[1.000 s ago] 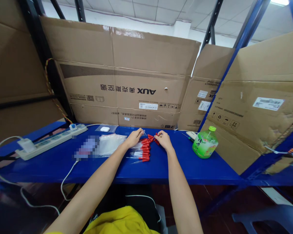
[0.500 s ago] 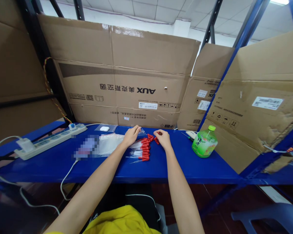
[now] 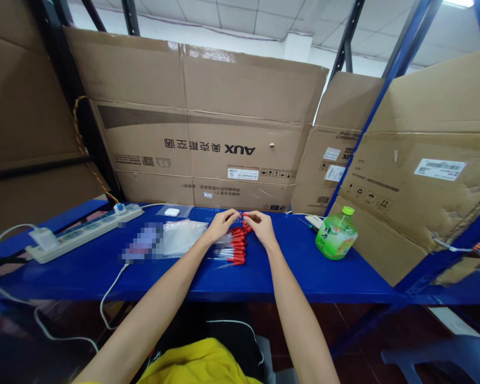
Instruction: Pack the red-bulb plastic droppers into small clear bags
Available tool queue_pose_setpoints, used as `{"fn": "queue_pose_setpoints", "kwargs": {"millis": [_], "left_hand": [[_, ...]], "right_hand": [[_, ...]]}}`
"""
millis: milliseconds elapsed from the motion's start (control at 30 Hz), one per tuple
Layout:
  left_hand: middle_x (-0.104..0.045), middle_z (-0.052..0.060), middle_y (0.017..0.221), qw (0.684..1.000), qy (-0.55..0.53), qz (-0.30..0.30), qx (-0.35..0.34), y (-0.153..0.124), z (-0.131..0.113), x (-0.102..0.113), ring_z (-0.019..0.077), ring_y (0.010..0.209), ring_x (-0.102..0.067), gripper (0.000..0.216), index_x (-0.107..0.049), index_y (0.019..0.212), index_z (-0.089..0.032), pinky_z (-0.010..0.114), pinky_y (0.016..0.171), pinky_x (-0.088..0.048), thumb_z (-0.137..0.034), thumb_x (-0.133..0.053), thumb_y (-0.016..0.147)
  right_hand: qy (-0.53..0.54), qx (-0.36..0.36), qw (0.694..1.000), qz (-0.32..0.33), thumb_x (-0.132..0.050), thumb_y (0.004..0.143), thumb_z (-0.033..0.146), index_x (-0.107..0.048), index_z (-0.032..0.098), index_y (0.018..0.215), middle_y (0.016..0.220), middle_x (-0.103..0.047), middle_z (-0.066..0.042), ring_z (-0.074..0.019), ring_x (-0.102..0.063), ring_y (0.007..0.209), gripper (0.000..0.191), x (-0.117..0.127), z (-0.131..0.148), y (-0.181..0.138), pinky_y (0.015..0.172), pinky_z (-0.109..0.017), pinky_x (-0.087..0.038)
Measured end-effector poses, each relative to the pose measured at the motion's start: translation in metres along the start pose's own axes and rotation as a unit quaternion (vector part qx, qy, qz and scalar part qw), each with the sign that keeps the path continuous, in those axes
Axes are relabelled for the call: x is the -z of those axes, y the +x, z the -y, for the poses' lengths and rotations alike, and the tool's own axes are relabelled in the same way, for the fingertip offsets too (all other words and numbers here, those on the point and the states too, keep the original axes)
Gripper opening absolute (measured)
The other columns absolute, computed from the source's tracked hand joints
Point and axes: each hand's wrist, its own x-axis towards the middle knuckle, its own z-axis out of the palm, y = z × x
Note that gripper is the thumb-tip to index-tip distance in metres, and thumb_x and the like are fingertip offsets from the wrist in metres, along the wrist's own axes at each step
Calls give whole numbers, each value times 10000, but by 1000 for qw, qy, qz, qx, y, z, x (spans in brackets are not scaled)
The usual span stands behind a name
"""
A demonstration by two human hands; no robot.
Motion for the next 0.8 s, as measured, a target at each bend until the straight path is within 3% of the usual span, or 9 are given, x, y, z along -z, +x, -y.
{"fn": "queue_pose_setpoints", "kwargs": {"millis": [267, 433, 800], "left_hand": [[-752, 64, 949, 1000, 17, 10, -15, 0, 0, 1, 187, 852, -643, 404, -766, 978, -146, 277, 810, -459, -445, -497, 1019], [-694, 63, 819, 996, 81, 20, -34, -1, -4, 8, 170, 734, -569, 397, -806, 991, -160, 283, 740, -425, -432, -519, 1016], [-707, 82, 857, 989, 121, 62, -57, 2, -1, 12, 207, 844, -603, 395, -816, 1011, -189, 308, 838, -435, -398, -481, 1034]], "right_hand": [[-5, -4, 1000, -8, -837, 708, 557, -791, 185, 926, 866, -799, -84, -244, -743, 796, 433, -1, -2, 0, 809, -379, -590], [-22, 0, 1000, -11, -818, 720, 572, -793, 185, 924, 838, -792, -83, -245, -736, 769, 437, -2, -4, 0, 782, -377, -586], [-56, 15, 998, 1, -781, 774, 534, -793, 186, 928, 811, -787, -72, -234, -726, 738, 381, -2, -6, -2, 758, -361, -585]]}}
